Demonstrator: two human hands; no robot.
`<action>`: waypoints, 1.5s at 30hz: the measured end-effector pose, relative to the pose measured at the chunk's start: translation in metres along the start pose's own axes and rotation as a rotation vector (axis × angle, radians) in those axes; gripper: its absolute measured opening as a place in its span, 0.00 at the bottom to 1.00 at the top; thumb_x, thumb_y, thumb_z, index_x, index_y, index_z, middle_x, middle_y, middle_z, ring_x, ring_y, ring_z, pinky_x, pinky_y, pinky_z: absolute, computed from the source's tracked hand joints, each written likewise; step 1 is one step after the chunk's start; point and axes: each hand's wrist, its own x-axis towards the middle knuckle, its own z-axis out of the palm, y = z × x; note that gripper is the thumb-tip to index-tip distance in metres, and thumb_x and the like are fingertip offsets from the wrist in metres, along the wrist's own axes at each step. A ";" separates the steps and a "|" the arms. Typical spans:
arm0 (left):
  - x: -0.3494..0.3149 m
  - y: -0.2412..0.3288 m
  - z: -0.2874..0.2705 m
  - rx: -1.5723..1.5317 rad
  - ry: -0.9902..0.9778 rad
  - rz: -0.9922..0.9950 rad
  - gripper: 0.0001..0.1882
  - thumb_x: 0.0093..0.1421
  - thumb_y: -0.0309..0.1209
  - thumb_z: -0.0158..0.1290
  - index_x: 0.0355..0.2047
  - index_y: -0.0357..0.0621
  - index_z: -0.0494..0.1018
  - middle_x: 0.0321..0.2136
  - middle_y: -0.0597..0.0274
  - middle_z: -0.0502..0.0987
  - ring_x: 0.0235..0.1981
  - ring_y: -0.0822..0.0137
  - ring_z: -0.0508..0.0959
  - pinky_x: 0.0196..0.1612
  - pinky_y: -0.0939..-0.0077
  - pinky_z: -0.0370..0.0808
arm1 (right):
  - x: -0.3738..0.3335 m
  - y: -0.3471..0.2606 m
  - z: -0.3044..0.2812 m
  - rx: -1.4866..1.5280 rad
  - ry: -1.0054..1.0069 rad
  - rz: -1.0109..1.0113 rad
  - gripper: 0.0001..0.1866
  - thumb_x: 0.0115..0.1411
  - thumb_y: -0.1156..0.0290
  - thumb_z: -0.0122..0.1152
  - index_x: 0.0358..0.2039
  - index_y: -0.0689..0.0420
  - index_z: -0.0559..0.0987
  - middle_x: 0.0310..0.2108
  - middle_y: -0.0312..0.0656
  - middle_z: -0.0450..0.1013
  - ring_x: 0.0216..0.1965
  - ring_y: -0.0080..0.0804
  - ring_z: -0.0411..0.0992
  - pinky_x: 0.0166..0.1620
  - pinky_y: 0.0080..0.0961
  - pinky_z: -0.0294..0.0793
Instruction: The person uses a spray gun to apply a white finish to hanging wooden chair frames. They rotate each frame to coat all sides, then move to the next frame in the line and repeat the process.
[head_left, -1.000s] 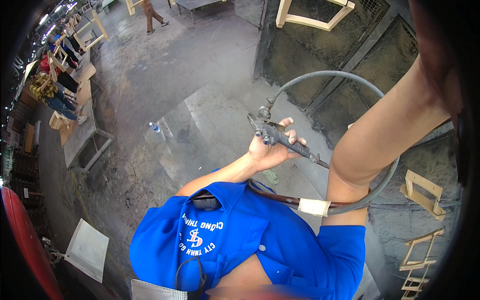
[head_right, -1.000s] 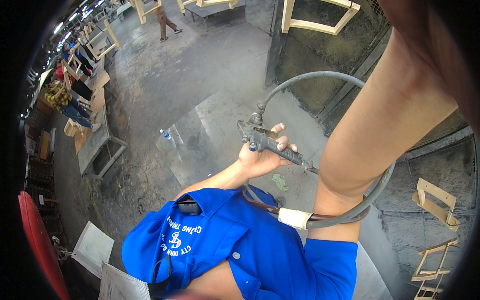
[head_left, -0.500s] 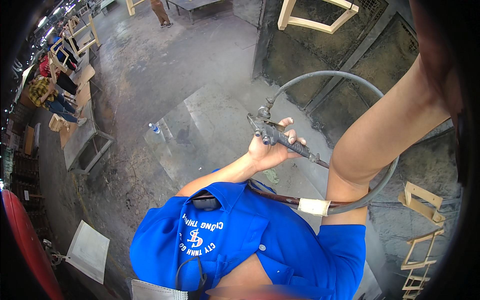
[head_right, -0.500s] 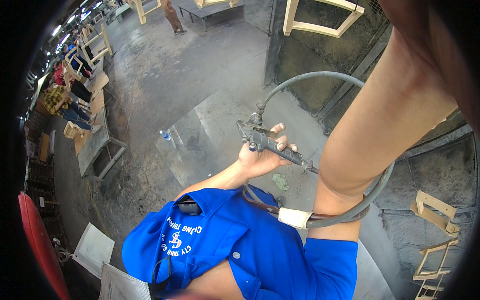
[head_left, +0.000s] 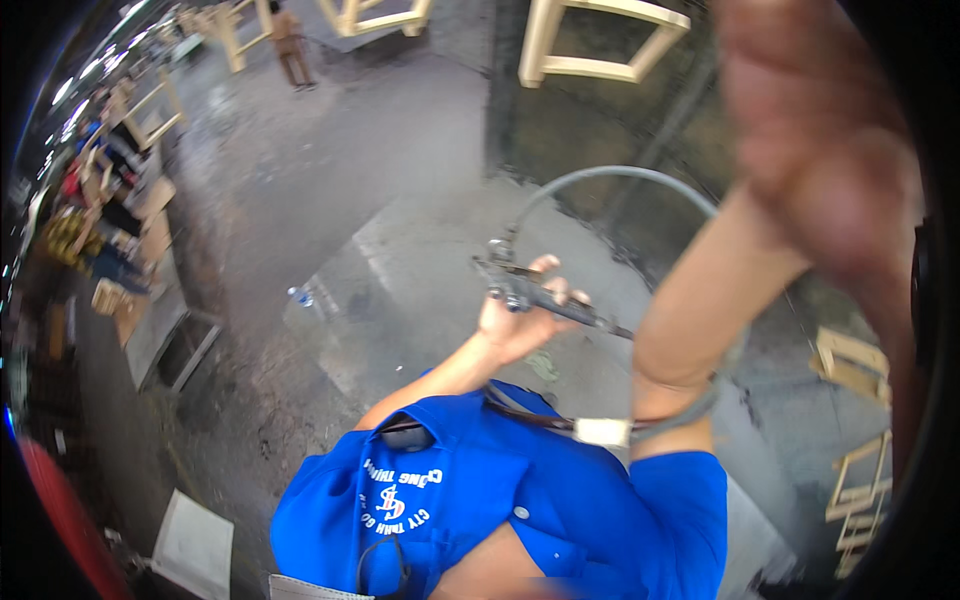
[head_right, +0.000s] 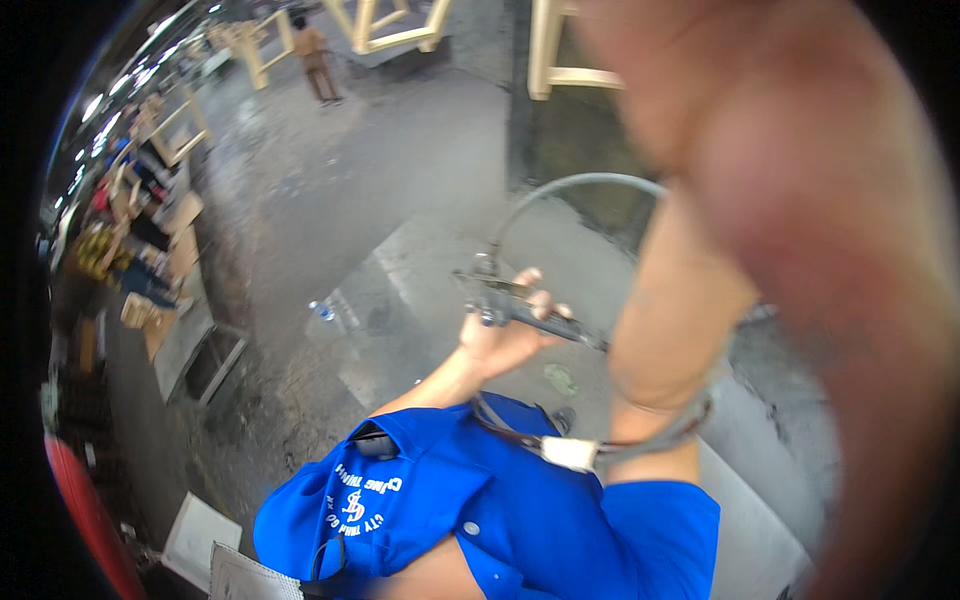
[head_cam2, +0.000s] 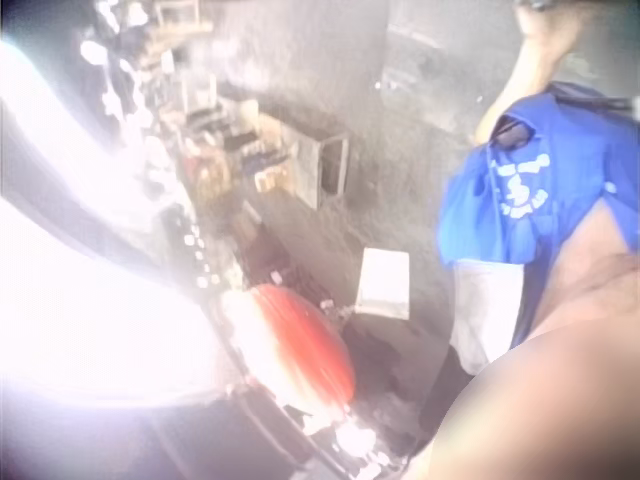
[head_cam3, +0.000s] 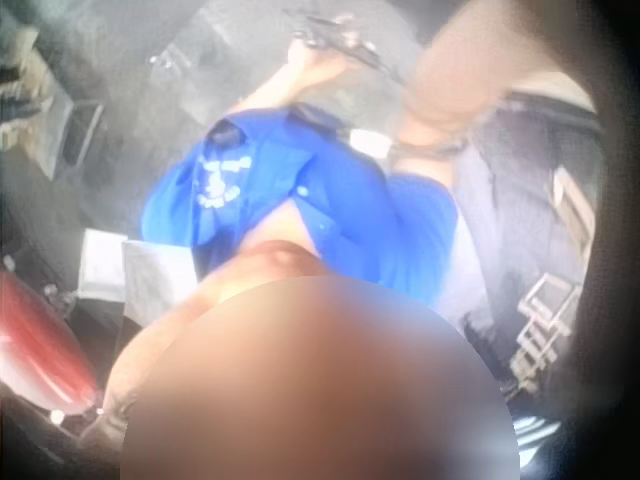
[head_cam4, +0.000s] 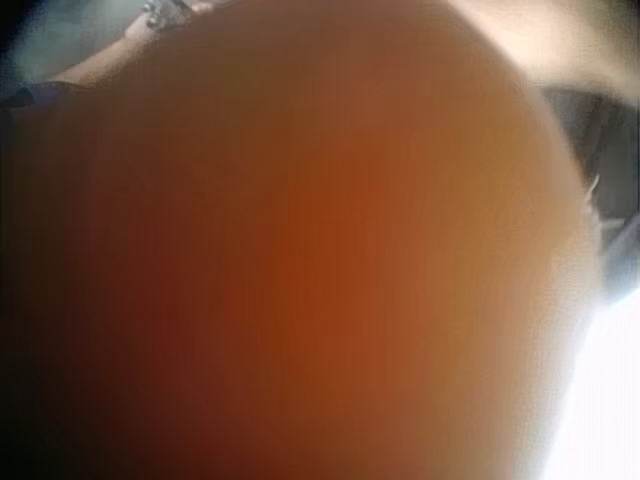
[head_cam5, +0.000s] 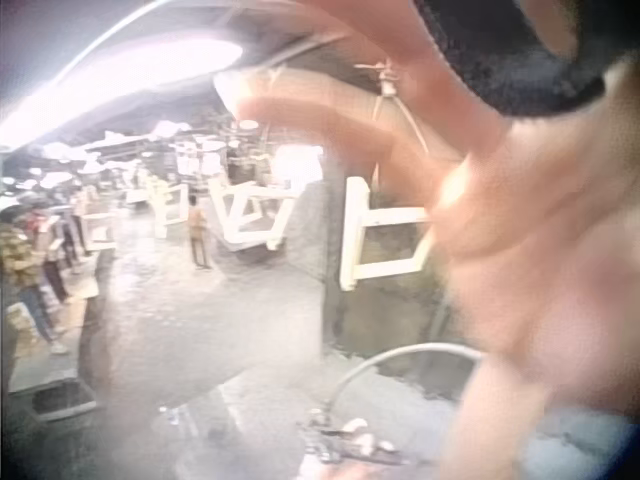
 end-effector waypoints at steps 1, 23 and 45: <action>0.000 0.003 -0.002 -0.018 0.049 0.005 0.30 0.68 0.64 0.45 0.58 0.59 0.71 0.38 0.57 0.79 0.59 0.45 0.74 0.65 0.35 0.64 | -0.020 0.011 0.002 0.095 0.013 -0.014 0.29 0.61 0.54 0.73 0.54 0.63 0.80 0.51 0.47 0.80 0.53 0.39 0.78 0.53 0.35 0.78; 0.079 -0.057 -0.004 1.078 0.074 -0.814 0.46 0.73 0.66 0.20 0.69 0.39 0.59 0.57 0.42 0.74 0.57 0.48 0.78 0.49 0.53 0.85 | -0.357 -0.031 -0.028 -1.106 0.728 1.024 0.31 0.64 0.51 0.68 0.58 0.60 0.78 0.52 0.52 0.78 0.51 0.47 0.79 0.52 0.40 0.78; 0.426 -0.437 -0.012 1.855 -0.042 0.532 0.30 0.69 0.48 0.58 0.57 0.32 0.70 0.42 0.34 0.81 0.44 0.35 0.82 0.47 0.47 0.76 | -0.524 -0.334 -0.165 -0.600 1.421 1.017 0.23 0.70 0.53 0.63 0.49 0.62 0.81 0.44 0.45 0.82 0.23 0.25 0.75 0.31 0.26 0.77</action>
